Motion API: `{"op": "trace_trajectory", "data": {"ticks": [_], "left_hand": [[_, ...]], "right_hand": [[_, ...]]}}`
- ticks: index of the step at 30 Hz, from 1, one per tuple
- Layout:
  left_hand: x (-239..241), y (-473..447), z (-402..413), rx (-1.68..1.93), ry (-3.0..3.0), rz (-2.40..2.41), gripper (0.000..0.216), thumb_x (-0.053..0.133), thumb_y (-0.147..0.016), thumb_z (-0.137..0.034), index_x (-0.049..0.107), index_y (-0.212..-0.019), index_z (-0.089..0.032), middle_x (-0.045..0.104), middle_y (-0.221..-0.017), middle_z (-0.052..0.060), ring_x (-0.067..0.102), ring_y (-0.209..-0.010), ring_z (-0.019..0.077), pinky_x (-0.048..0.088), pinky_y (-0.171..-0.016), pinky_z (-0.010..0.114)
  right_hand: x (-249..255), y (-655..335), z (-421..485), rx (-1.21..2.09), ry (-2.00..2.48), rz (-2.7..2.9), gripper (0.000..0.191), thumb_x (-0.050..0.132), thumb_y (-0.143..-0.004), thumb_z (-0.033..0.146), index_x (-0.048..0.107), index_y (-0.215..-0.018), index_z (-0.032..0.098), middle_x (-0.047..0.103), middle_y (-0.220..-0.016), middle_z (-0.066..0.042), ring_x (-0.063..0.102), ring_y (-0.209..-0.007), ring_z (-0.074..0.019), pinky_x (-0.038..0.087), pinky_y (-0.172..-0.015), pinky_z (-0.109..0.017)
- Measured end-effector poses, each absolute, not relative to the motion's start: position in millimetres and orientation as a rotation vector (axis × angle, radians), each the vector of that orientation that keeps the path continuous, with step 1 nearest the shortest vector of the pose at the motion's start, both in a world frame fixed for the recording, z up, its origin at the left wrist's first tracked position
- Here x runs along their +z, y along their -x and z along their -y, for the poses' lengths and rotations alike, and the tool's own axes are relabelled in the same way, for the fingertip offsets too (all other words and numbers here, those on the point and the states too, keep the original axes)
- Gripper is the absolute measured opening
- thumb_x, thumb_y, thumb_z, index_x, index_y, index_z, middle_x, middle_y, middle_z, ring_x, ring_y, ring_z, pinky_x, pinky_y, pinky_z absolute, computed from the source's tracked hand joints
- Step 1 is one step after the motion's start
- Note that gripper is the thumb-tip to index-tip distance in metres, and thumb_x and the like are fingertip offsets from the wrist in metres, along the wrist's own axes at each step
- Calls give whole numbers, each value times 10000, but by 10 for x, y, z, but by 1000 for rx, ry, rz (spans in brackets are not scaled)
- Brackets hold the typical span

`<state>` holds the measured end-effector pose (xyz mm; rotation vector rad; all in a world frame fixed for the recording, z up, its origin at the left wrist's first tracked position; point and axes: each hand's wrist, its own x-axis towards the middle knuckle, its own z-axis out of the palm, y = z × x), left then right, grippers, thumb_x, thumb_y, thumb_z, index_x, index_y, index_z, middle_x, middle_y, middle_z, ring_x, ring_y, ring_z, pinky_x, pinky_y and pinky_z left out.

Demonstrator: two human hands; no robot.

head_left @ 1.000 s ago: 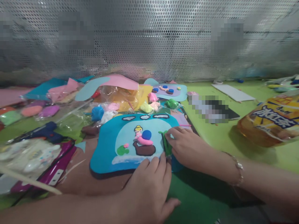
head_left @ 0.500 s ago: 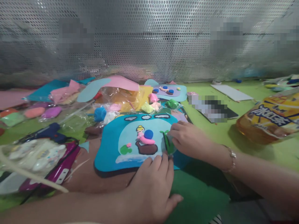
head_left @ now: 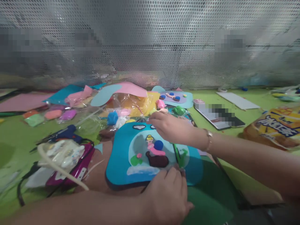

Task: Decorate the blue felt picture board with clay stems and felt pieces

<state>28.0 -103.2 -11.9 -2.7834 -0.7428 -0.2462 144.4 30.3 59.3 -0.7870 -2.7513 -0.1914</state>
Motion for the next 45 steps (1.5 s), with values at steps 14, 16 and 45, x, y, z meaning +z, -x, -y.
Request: {"op": "trace_trajectory", "data": {"ticks": [14,16,45], "left_hand": [[-200,-273,1055,-371,2757,659,444,350,-955,-342,544,-1160,0,618,-1108,216,544,-1035,295,418,-666,345],[-195,-270,1050,-359,2762,666,444,347,-956,-340,534,-1172,0,614,-1113,216,544,-1029,291,417,-676,345],[60,-189,809,-799,3131,1313,478,417,-890,-402,339,-1259,-109,495,-1142,179,478,-1023,321,396,-863,532]], "right_hand": [[454,-820,-1097,379,1208,2775,369,592,-797,368,634,-1036,90,664,-970,-129,595,-801,-195,419,-630,-248],[452,-835,-1069,466,1184,2779,313,631,-761,320,658,-999,119,682,-938,-88,601,-771,-171,415,-603,-223],[417,-2285,65,771,325,2067,156,647,-777,77,663,-905,165,650,-826,-54,597,-798,-134,508,-717,-306]]}}
